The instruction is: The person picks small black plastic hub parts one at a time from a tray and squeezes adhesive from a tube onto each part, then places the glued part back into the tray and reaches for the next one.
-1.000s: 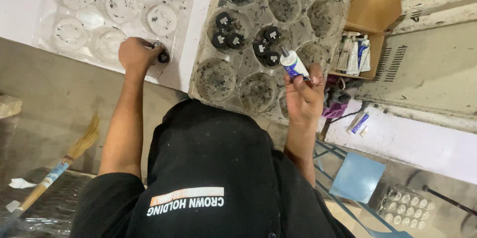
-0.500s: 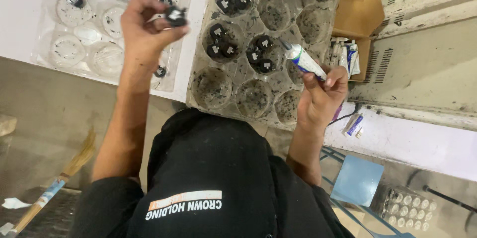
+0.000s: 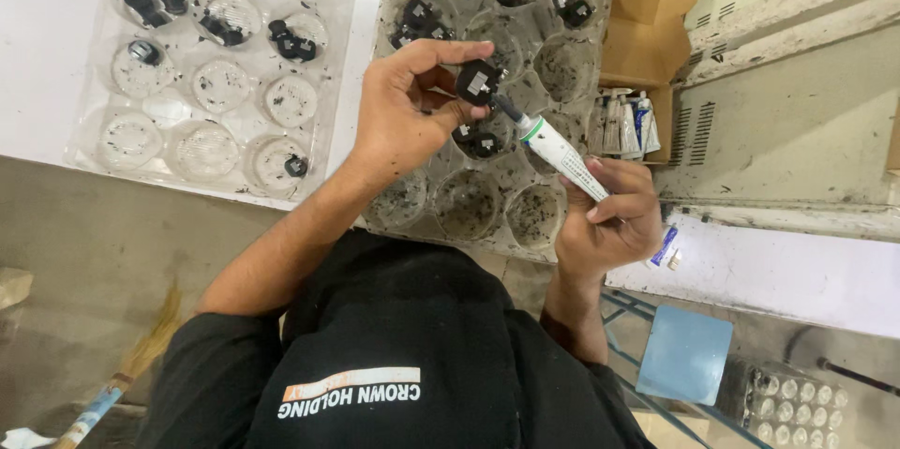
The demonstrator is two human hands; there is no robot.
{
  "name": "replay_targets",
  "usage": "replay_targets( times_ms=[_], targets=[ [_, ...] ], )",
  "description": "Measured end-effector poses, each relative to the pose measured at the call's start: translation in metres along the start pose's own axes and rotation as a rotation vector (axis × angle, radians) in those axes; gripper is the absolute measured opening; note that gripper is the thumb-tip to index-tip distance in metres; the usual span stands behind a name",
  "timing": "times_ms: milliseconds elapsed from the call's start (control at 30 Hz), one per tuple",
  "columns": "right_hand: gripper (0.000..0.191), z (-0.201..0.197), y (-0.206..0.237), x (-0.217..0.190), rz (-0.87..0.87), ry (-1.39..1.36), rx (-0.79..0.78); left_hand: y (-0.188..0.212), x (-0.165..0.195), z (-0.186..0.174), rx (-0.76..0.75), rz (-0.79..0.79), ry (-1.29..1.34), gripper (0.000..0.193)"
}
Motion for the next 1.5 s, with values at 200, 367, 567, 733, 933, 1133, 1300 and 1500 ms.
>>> replay_targets(
  times_ms=[200, 367, 567, 733, 933, 1133, 1300, 1500],
  targets=[
    [0.042, 0.004, -0.004, 0.000, -0.073, 0.077, -0.039, 0.002, -0.007, 0.002, 0.017, -0.027, -0.059, 0.046],
    [0.048, 0.006, -0.007, 0.001, -0.129, 0.136, -0.071, 0.003, -0.012, -0.001, 0.022, -0.099, -0.097, 0.047],
    [0.051, 0.007, -0.007, 0.003, -0.115, 0.129, -0.104, 0.002, -0.018, -0.002, 0.014, -0.080, -0.030, 0.047],
    [0.052, 0.007, -0.005, 0.005, -0.106, 0.129, -0.097, 0.002, -0.023, -0.003, 0.025, -0.097, -0.043, 0.047],
    [0.051, 0.006, -0.002, 0.009, -0.098, 0.121, -0.097, 0.004, -0.028, -0.004, 0.038, -0.079, -0.040, 0.046],
    [0.049, 0.004, -0.001, 0.010, -0.087, 0.145, -0.099, 0.007, -0.043, -0.004, 0.071, -0.097, 0.026, 0.046],
    [0.047, 0.007, -0.001, 0.010, -0.118, 0.164, -0.042, 0.012, -0.061, 0.006, 0.070, -0.175, 0.263, 0.046],
    [0.049, 0.004, -0.002, 0.005, -0.124, 0.192, -0.018, 0.022, -0.074, 0.016, 0.001, -0.299, 0.511, 0.037]
  ],
)
Point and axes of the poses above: each hand's wrist, its own y-axis away from the middle knuckle, its own z-axis out of the palm, x = y × z, the point moved 3 cm from there along -y, towards the middle knuckle
